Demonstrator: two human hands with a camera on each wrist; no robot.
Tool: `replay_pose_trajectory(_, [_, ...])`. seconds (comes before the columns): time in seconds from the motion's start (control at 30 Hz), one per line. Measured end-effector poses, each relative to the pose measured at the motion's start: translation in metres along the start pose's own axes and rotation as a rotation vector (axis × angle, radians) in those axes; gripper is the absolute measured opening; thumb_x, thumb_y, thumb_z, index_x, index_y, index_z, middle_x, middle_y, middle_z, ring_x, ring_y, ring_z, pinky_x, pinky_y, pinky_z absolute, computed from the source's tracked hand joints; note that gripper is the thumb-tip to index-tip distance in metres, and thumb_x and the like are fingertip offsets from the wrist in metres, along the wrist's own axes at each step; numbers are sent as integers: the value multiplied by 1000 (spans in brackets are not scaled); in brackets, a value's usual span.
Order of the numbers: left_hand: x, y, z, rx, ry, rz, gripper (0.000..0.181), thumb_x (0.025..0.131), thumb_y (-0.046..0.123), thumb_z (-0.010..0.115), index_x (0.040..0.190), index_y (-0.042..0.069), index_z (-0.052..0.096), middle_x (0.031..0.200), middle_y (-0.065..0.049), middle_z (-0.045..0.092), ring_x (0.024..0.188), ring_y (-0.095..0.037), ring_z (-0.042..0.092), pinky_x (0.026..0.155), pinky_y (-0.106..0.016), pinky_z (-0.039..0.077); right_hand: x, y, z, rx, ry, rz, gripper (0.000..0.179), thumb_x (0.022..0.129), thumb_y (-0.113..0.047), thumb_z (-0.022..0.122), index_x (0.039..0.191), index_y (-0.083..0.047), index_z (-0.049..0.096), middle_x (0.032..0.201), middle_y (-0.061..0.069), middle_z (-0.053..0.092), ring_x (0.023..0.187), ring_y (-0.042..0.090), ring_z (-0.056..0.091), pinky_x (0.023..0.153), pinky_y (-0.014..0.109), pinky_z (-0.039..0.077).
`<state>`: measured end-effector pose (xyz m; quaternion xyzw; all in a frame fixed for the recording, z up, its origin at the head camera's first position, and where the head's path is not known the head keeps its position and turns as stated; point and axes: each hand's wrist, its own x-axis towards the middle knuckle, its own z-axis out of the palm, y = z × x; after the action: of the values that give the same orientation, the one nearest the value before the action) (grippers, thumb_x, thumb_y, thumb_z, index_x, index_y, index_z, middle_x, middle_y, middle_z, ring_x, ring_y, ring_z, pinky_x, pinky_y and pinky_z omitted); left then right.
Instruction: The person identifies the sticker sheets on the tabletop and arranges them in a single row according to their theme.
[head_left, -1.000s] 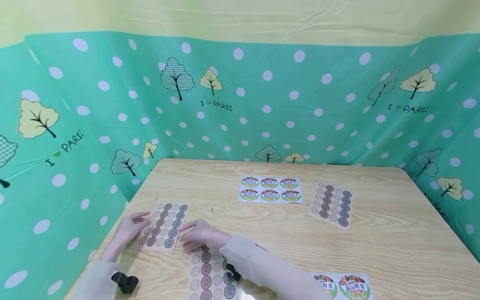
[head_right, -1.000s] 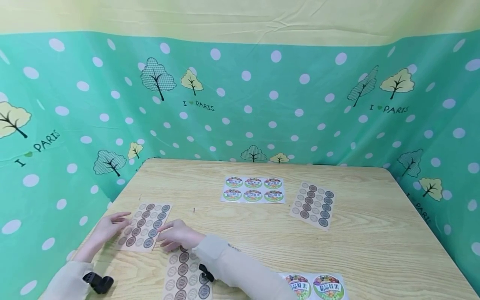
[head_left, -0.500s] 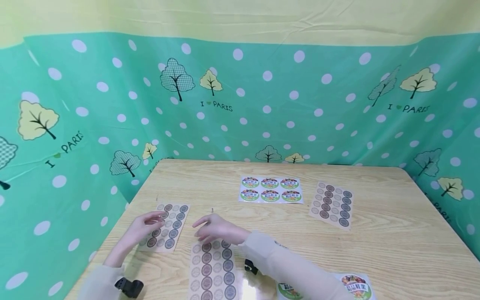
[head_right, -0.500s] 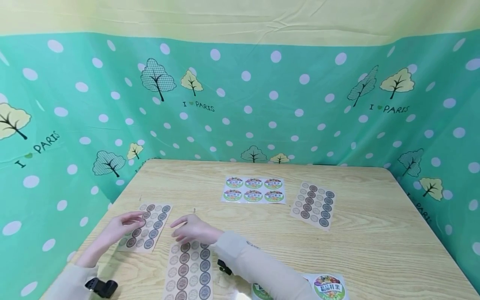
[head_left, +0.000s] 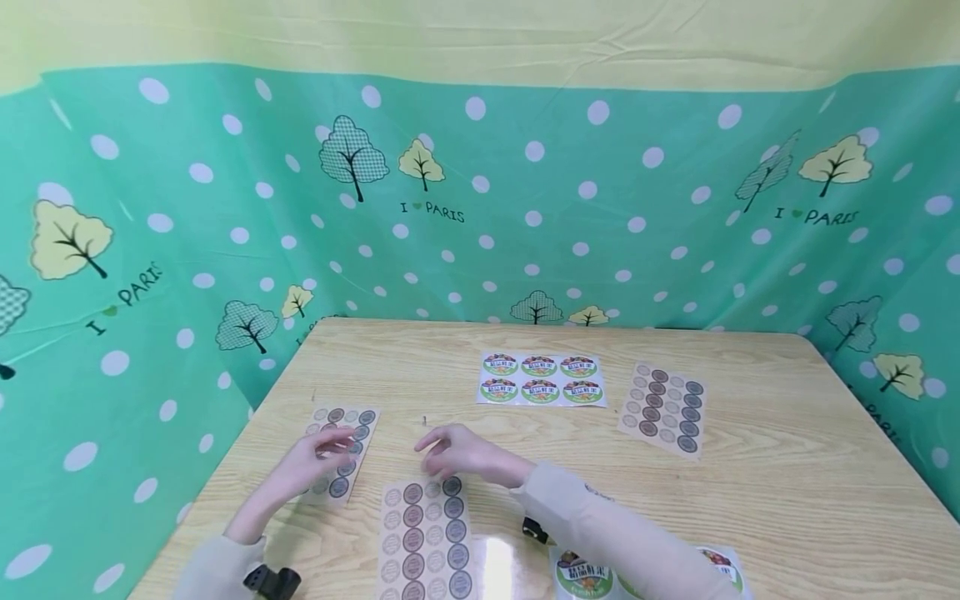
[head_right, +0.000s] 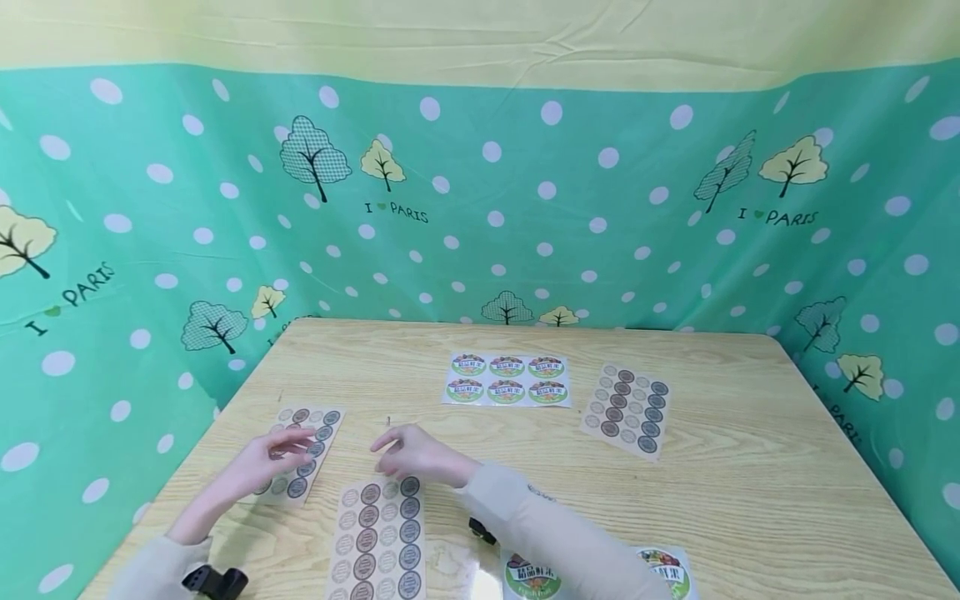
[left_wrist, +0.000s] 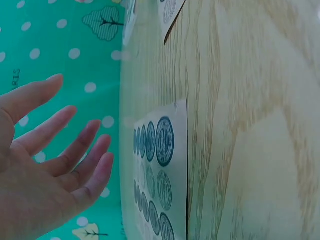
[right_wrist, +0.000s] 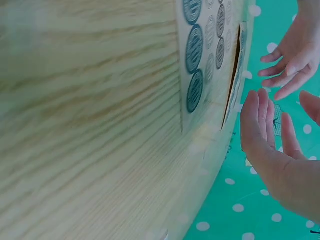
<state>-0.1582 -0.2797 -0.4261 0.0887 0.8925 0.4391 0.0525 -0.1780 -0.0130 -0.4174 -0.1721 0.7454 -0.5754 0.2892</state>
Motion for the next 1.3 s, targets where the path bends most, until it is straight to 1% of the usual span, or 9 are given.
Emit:
replay_pose_trajectory(0.17, [-2,7,7,11,-51,66,44,80,8,66,118,-10,53,113,-27,56,94,-35,58,74,-22,51,-5,3,-6,-40,35,-17,32,78,1,61,109,6,58,85,10,61,70,12,57,73,38,55])
replay_pose_trajectory(0.33, [-3,8,12,12,-99,116,47,80,14,67,118,-9,53,110,-28,57,92,-33,58,74,-22,52,-10,5,-13,-95,56,-49,32,76,4,61,108,7,59,84,10,62,71,22,62,68,35,56])
replay_pose_trajectory(0.43, [-5,7,16,8,-100,140,46,79,16,68,116,-7,55,106,-26,58,90,-30,59,73,-21,52,-13,8,-16,-125,51,-80,32,75,5,62,107,7,59,84,13,63,73,27,64,64,29,55])
replay_pose_trajectory(0.47, [-5,7,18,9,-95,172,44,79,15,68,115,-7,56,104,-26,59,88,-28,60,71,-22,52,-14,9,-17,-138,47,-89,32,75,5,62,107,7,59,85,14,63,73,27,64,63,28,55])
replay_pose_trajectory(0.57, [-7,7,20,21,-91,192,43,78,17,69,113,-5,57,102,-23,60,87,-26,60,72,-27,53,-16,13,-20,-185,37,-110,32,75,4,62,106,6,59,89,17,62,73,21,63,63,27,54])
replay_pose_trajectory(0.73, [-10,10,24,33,-134,153,48,78,20,69,116,-6,55,109,-25,58,94,-33,58,79,-37,53,-21,19,-23,-271,20,-136,33,75,3,64,108,4,59,98,19,61,82,22,61,68,26,54])
replay_pose_trajectory(0.87, [-12,13,28,39,-159,142,48,77,19,70,116,-5,55,109,-24,59,95,-35,56,78,-34,52,-24,22,-23,-320,21,-160,35,74,4,66,108,4,59,101,20,61,88,29,60,74,24,52])
replay_pose_trajectory(1.1, [-15,14,35,24,-180,110,50,75,16,71,117,-6,54,110,-25,57,96,-36,55,77,-32,52,-28,26,-23,-405,26,-169,37,72,1,69,108,3,59,103,19,61,93,32,58,83,37,50])
replay_pose_trajectory(1.3, [-14,10,40,37,-193,110,51,73,15,73,115,-6,55,106,-21,58,93,-33,55,76,-28,52,-28,30,-24,-461,29,-168,38,72,-1,70,109,1,60,103,18,61,93,31,58,83,34,49])
